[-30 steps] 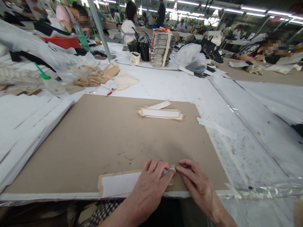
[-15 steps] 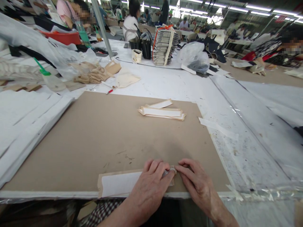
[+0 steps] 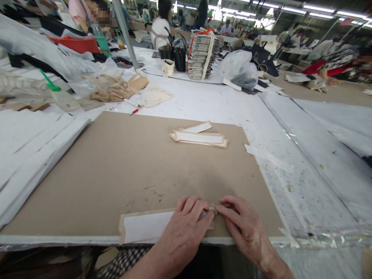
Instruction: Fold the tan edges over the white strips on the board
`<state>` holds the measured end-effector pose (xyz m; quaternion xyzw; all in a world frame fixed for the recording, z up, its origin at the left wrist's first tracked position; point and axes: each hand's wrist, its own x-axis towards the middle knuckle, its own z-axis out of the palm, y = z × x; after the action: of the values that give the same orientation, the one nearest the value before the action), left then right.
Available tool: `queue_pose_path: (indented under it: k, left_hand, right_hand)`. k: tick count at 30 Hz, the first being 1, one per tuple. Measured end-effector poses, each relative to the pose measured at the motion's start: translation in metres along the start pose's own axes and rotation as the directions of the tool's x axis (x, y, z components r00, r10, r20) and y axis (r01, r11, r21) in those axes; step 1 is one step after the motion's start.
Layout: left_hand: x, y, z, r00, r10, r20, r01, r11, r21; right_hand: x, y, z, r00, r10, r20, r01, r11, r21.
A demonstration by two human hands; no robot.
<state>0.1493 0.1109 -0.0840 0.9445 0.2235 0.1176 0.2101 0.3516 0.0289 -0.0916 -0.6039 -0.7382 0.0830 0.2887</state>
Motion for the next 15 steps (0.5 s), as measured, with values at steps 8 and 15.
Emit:
queue_pose_path:
  k: [8,15]
  left_hand:
    - [0.0005,0.0000,-0.0008,1.000,0.004,-0.003,-0.004,1.000,0.005]
    - [0.0010,-0.0007,-0.0013,1.000,0.000,0.024,0.000,1.000,-0.010]
  right_hand:
    - [0.0029,-0.0022,-0.0011,1.000,0.002,0.020,-0.001,0.998,-0.062]
    - [0.0038,-0.0070,-0.0023,0.998,0.002,0.061,0.005,0.994,-0.112]
